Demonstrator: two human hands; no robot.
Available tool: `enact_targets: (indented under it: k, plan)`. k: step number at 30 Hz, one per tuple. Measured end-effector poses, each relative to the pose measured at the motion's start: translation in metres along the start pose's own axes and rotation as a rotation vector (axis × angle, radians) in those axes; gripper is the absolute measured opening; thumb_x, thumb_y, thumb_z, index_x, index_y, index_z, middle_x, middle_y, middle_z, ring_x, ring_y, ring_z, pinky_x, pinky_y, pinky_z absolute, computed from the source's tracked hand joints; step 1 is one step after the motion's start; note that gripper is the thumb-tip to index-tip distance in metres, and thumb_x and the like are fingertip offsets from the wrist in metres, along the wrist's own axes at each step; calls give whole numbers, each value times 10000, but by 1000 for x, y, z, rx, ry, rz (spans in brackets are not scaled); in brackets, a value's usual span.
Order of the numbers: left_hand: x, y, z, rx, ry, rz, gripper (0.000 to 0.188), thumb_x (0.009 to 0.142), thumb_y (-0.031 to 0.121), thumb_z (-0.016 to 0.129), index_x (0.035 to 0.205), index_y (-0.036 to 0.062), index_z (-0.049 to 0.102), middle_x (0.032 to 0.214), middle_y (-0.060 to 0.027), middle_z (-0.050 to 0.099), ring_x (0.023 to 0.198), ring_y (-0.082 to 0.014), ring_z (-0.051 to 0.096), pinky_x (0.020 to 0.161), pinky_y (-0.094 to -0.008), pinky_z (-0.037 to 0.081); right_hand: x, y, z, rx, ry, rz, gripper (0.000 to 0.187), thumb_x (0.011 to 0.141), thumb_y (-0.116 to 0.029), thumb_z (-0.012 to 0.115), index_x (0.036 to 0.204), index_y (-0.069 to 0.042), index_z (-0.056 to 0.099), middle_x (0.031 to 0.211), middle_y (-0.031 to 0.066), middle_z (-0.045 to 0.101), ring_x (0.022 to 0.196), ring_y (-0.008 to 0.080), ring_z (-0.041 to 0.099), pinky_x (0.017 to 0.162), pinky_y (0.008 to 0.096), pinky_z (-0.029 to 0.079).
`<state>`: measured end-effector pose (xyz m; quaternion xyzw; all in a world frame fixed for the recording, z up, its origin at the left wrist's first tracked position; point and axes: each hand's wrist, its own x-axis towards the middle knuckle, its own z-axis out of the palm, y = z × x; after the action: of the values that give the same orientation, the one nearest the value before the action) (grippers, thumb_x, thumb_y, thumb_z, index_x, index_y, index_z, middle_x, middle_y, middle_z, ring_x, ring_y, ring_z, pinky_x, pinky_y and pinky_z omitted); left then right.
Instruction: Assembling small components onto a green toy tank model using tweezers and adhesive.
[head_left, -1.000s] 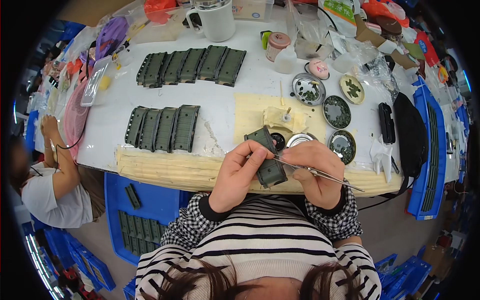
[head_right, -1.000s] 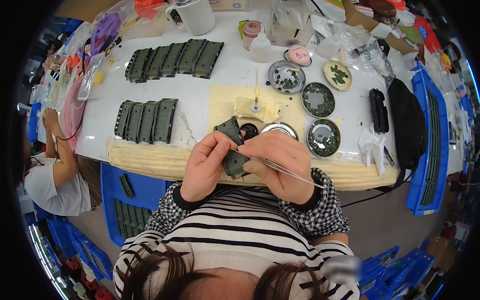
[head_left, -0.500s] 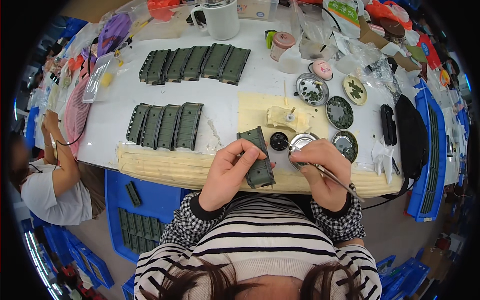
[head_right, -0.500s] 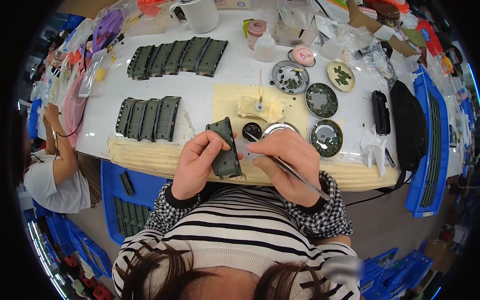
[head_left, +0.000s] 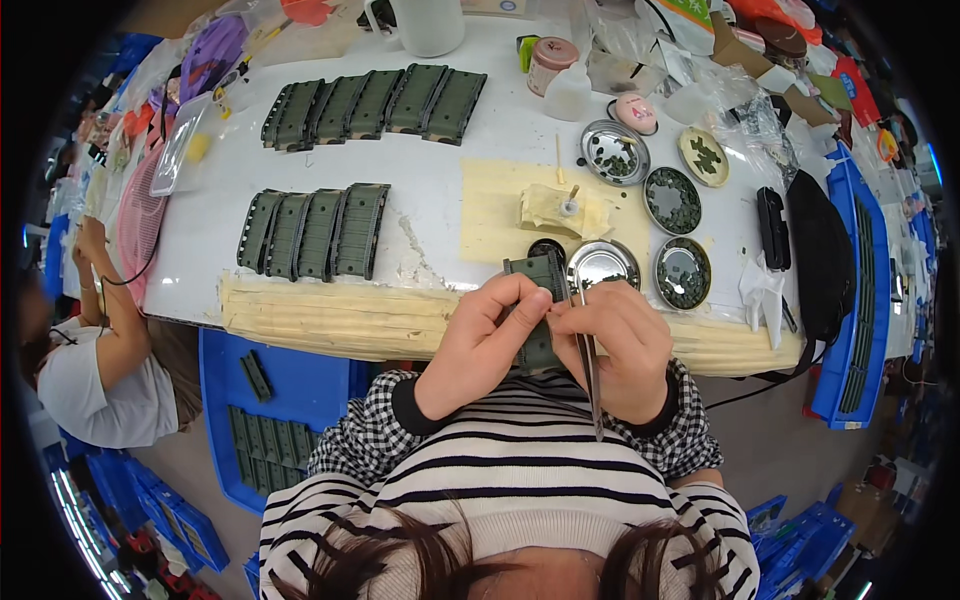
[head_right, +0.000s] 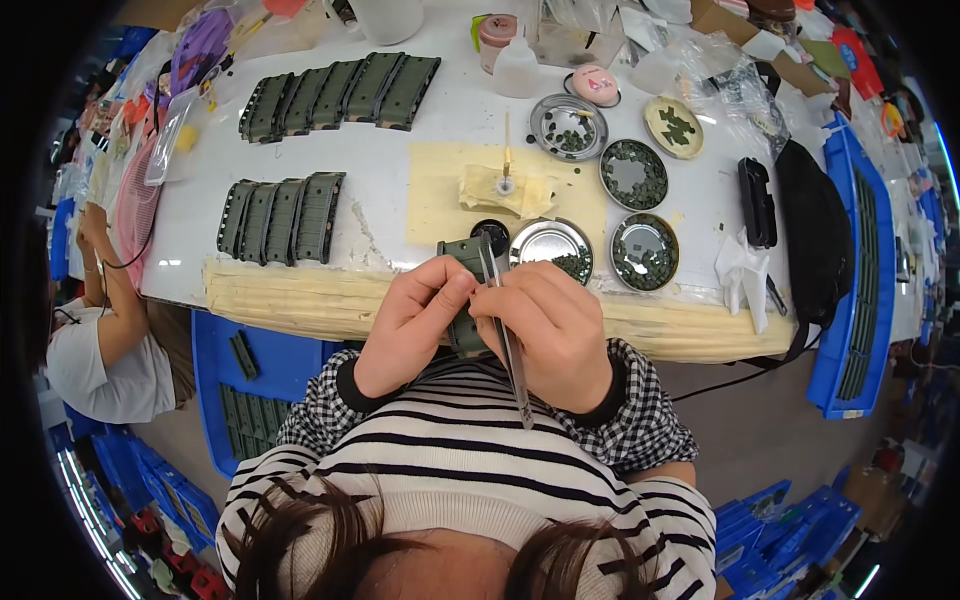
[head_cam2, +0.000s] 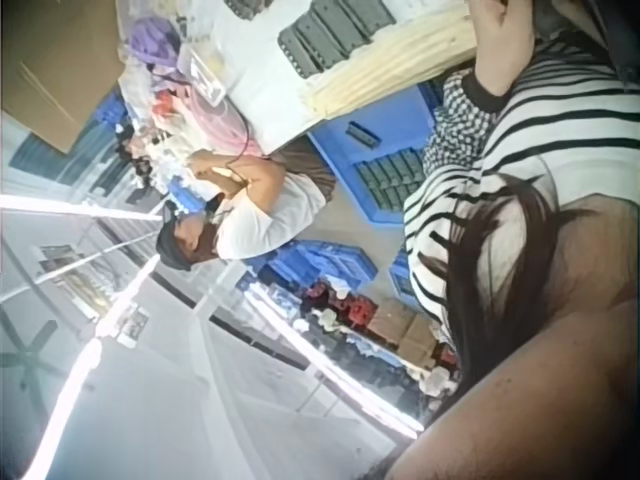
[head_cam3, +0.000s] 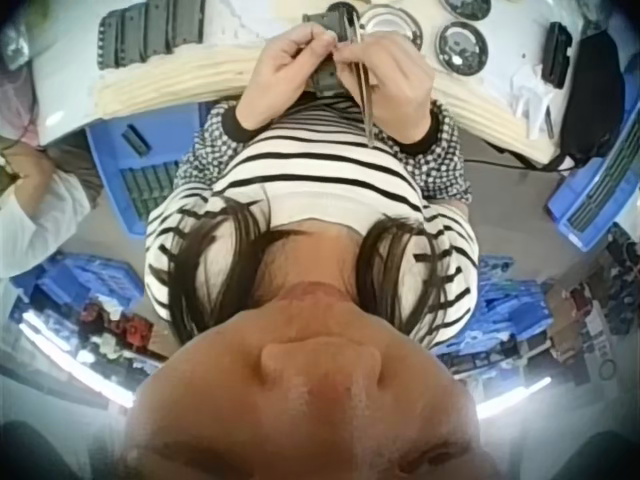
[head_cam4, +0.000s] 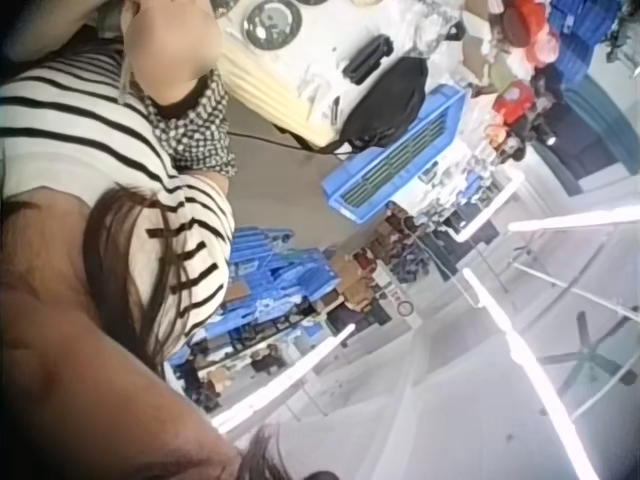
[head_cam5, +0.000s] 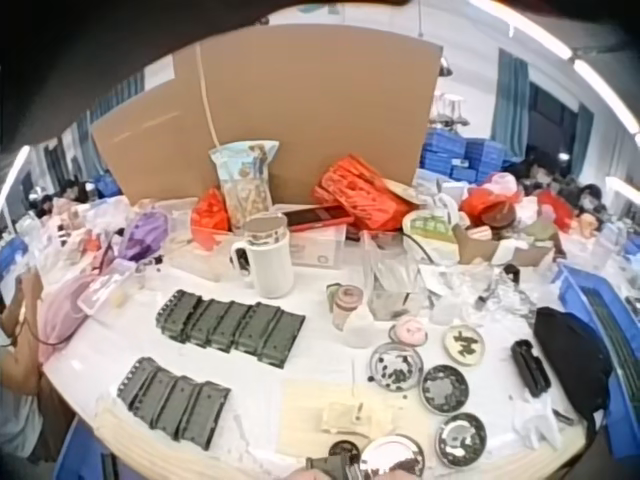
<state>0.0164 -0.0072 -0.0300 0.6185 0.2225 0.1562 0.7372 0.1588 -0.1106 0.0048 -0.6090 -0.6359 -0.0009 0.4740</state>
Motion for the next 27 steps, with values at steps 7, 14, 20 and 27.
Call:
enact_targets:
  k: [7,14,20,27]
  plan:
    - [-8,13,-19,-101,50,-17,192,998,94,475,1144,-8,545,1076,-76,595,1016,-152,625,876,-274,510,-6,31,-32,-24,-5,294,215,675,88,695,838,-22,610,775,93,626,694,233,610,629,290,485]
    - [-4,15,-34,133,228,90,548,918,-6,552,1427,36,353,1023,-58,616,901,-87,583,791,-220,469,-14,50,-41,0,-112,453,148,776,43,685,907,-6,637,826,91,658,736,207,633,670,287,492]
    - [-3,26,-45,692,271,95,778,869,90,644,1503,37,195,698,-86,591,561,-147,550,509,-282,409,21,48,-77,-29,-38,367,158,875,-8,620,1025,6,668,855,123,670,761,207,638,706,281,492]
    - [-5,35,-57,1058,162,37,788,864,180,679,1484,21,219,614,-111,567,509,-249,560,512,-337,447,170,73,-93,-309,-201,-2,110,893,-89,631,939,11,622,795,105,626,701,187,585,657,278,453]
